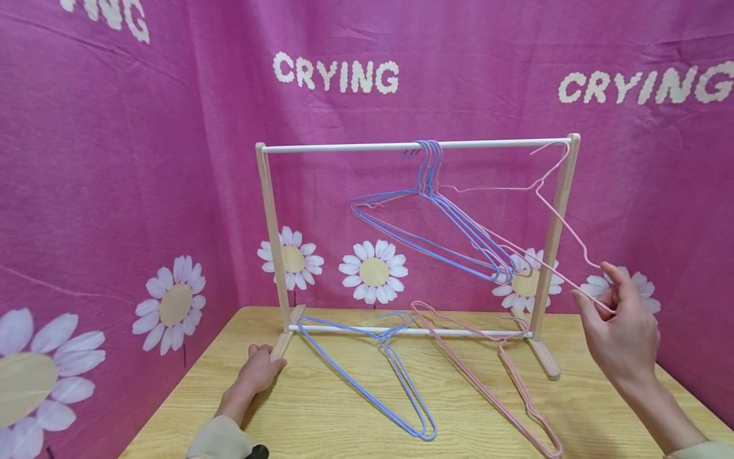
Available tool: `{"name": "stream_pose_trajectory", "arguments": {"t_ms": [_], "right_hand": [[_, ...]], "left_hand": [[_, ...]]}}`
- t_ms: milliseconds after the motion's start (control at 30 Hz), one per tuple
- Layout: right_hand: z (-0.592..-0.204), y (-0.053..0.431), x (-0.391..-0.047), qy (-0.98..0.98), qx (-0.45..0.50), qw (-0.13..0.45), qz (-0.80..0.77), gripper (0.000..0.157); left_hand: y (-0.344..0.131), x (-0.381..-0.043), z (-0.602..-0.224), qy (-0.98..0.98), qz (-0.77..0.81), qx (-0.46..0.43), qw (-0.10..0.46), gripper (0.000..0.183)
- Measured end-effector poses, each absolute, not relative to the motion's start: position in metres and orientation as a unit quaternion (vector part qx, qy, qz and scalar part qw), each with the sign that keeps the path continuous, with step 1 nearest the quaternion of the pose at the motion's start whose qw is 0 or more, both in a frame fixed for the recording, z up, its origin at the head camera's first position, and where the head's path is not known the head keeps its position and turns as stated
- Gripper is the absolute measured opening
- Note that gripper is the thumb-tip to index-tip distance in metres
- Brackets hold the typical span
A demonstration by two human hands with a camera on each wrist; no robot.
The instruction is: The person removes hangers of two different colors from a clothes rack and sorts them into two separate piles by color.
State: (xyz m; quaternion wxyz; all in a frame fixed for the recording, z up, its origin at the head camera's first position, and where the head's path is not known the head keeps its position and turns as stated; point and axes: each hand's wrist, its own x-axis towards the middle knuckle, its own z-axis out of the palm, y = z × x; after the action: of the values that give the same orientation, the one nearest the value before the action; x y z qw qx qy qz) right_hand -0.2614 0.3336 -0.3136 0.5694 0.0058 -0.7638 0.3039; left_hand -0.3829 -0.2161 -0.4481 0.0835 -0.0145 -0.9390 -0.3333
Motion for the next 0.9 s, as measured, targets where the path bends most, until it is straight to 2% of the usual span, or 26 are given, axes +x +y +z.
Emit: {"name": "stream_pose_trajectory", "arguments": {"t_ms": [333, 900], "right_hand": [[-0.327, 0.332, -0.251, -0.767, -0.015, 0.536, 0.353, 0.062], [-0.347, 0.33, -0.241, -0.808, -0.056, 0.468, 0.353, 0.06]], "left_hand": [[-0.22, -0.386, -0.454, -0.933, -0.343, -0.023, 0.103, 0.048], [-0.217, -0.384, -0.45, -0.94, -0.324, -0.026, 0.1, 0.049]]}}
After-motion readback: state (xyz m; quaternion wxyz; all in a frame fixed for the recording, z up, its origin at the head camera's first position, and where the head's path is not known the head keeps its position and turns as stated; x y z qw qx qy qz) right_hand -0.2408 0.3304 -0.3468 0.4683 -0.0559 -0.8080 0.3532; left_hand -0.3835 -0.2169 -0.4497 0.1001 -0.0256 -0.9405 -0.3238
